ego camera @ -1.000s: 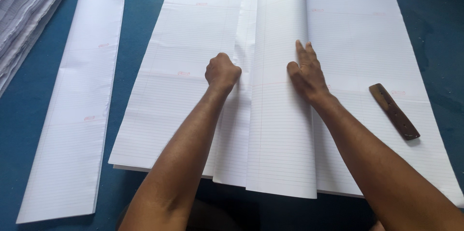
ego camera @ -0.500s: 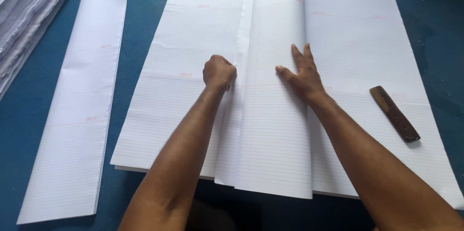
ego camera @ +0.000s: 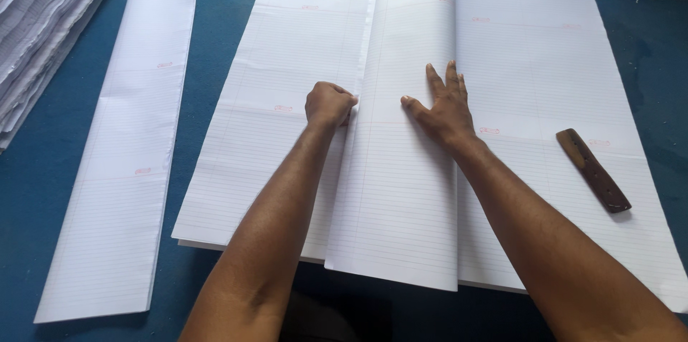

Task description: The person folds large sheets of lined paper in half and then in thirds, using a wooden block to press the creases flat. The folded sheets are stacked on the table.

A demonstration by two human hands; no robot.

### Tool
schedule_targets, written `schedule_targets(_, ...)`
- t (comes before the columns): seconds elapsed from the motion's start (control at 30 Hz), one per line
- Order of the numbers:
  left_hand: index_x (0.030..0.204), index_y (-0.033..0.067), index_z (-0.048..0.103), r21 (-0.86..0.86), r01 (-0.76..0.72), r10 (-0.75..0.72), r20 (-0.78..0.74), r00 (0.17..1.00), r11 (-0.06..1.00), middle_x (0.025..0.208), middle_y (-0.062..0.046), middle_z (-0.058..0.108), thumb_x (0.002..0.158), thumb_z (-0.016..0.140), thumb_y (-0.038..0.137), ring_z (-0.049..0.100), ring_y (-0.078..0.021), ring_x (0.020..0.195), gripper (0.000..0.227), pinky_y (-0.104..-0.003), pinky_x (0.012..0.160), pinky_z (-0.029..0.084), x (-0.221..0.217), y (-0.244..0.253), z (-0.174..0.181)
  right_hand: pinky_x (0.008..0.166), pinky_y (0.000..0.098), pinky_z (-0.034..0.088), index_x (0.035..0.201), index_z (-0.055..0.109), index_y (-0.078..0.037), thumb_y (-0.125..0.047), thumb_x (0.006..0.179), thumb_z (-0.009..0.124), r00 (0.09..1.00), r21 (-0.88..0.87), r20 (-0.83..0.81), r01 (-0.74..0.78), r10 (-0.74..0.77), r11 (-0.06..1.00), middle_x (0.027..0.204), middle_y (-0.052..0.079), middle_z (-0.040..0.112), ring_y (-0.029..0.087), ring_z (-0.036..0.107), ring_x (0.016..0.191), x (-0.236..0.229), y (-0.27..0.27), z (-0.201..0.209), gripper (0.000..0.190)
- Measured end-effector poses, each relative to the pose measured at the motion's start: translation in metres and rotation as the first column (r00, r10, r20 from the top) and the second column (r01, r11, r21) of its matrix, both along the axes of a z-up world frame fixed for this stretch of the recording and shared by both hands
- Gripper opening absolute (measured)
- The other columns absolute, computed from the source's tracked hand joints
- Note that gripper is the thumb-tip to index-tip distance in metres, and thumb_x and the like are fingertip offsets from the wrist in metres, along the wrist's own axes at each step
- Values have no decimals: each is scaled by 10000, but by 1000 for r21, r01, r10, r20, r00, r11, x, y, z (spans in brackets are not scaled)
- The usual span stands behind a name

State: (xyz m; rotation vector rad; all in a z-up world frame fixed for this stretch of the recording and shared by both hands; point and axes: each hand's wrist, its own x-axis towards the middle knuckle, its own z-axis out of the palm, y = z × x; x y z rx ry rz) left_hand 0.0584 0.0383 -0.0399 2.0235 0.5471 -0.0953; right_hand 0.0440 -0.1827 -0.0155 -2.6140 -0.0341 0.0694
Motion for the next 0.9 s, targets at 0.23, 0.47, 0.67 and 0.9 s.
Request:
schedule_targets(0.23, 932, 80, 777, 29, 7, -7, 2, 1000, 1000, 766, -81, 774, 829, 813, 253, 702, -115, 591, 204, -263, 603, 592, -7, -4, 4, 1205, 600, 243, 1612, 221, -259, -645, 858, 604, 1000, -69, 11, -7, 7, 998, 1699, 153, 3, 381, -31, 1558, 3, 7, -4, 929)
schedule_targets(0.47, 925, 98, 787, 46, 2, -1, 0, 1000, 999, 796, -61, 781, 841, 793, 222, 712, -109, 601, 149, -252, 614, 605, -7, -4, 4, 1199, 605, 256, 1614, 204, -276, -665, 860, 589, 1000, -163, -14, -1, -2, 987, 1702, 136, 3, 372, -33, 1556, 3, 14, -2, 932)
schedule_targets(0.67, 909, 115, 793, 77, 5, -9, 42, 999, 997, 848, -52, 787, 836, 797, 229, 733, -119, 711, 136, -298, 736, 604, -5, -3, -3, 1214, 597, 213, 1620, 181, -261, -538, 912, 468, 999, -115, -36, -6, 2, 993, 1715, 122, -18, 356, -40, 1568, 3, 13, -2, 813)
schedule_targets(0.9, 913, 131, 787, 86, 8, -9, 11, 1000, 996, 867, -49, 787, 833, 793, 227, 753, -134, 755, 126, -313, 768, 617, -3, -4, -4, 1250, 515, 149, 1617, 151, -136, -377, 848, 453, 1000, -16, -5, -28, 28, 999, 1708, 123, 25, 318, -13, 1568, 2, 4, 1, 860)
